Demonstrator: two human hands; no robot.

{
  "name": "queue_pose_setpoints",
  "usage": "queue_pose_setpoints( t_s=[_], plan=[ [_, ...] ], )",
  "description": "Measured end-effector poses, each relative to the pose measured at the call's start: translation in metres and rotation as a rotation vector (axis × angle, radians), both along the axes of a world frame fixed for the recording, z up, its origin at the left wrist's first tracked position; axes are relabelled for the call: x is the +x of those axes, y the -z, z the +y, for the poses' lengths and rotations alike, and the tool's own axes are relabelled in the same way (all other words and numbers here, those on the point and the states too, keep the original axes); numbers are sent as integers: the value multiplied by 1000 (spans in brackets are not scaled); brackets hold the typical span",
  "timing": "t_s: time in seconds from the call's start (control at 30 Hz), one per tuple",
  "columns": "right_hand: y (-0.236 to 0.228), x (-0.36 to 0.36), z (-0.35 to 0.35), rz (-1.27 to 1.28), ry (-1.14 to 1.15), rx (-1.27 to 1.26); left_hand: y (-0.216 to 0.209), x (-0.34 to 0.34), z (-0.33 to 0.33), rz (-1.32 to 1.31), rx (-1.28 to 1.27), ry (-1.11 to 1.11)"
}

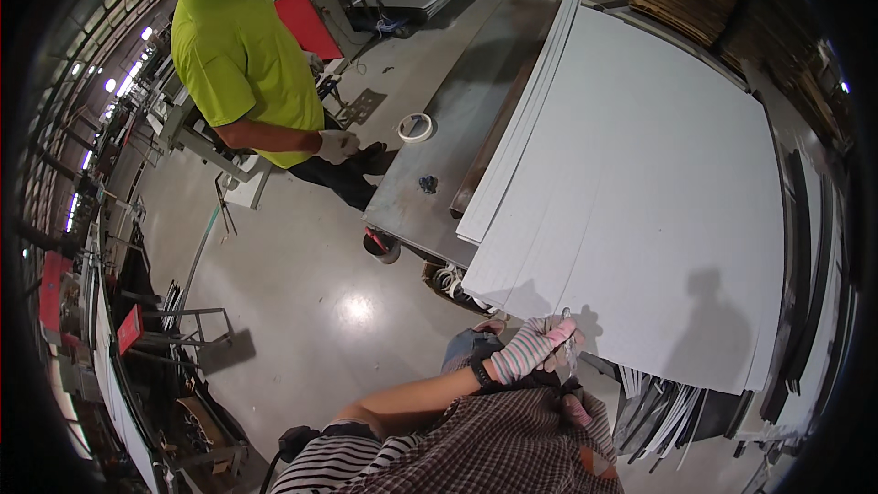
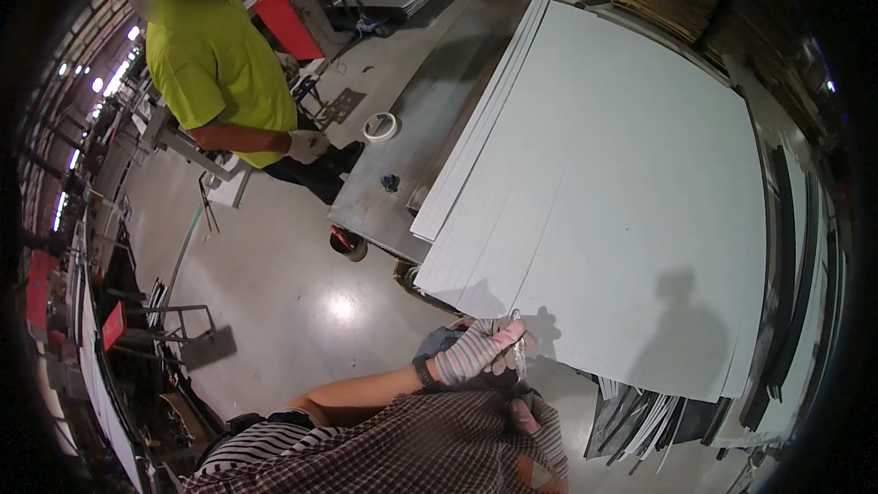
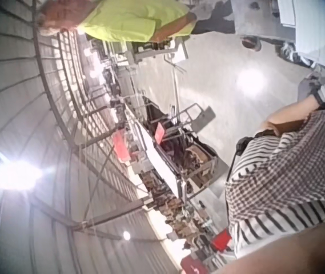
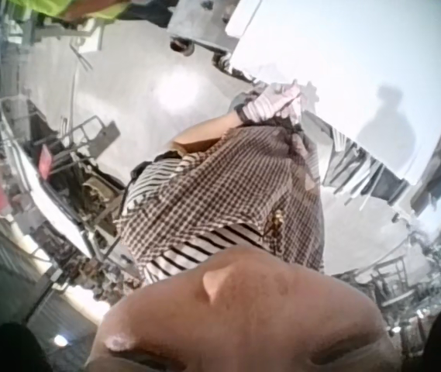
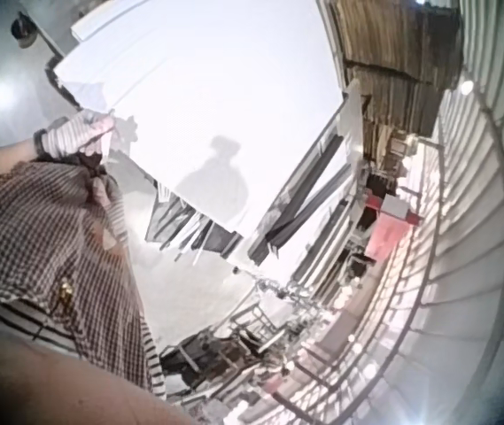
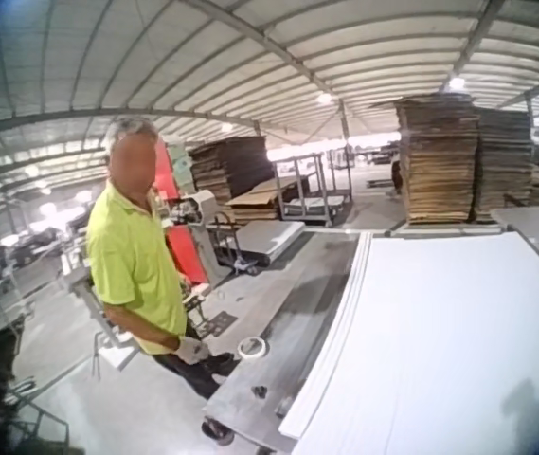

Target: Handling and cutting long strips and white rectangular panels in a manufacturing facility.

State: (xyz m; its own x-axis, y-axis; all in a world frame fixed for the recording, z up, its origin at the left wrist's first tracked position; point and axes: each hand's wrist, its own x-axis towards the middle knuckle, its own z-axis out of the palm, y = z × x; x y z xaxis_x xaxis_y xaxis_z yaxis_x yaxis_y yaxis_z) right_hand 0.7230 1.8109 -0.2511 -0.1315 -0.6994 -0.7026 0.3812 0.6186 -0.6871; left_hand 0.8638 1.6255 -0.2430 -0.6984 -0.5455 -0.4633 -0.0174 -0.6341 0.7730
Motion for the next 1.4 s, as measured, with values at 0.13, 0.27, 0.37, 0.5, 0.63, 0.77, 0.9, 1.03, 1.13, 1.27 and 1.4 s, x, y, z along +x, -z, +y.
queue_pose_setpoints(
  t_s=[0.13, 0.27, 0.37, 0.5, 0.63, 0.77, 0.9, 1.03, 1.13, 1.27, 1.4],
  plan=[
    [0, -2, -1, 28, -36, -3, 3, 5, -1, -1, -32, 47],
    [-2, 0, -3, 41, -13, -36, 7, 7, 0, -31, -3, 52],
    [-6, 2, -5, 50, -28, -6, 7, 6, 0, -23, 16, 39],
    [-11, 3, -8, 52, 21, 51, 7, 4, -1, -37, 21, 34],
    [-15, 6, -10, 61, 29, -26, 6, 2, 0, -16, 56, 35],
    [-14, 6, -11, 68, 19, -14, 6, 1, 1, 31, 79, 23],
    [-12, 2, -12, 31, 19, -28, 3, 1, 0, 41, 68, 23],
    [-10, 0, -12, 40, -1, -58, 1, 2, -2, 21, 71, 36],
    [-10, 2, -13, 7, 25, -68, 1, 2, -2, 2, 72, 43],
    [-13, 3, -14, 2, 38, -57, 5, 0, 0, 9, 38, 18],
    [-21, -2, -17, 45, -33, -21, 8, -1, 1, 79, 45, 21]
  ],
)
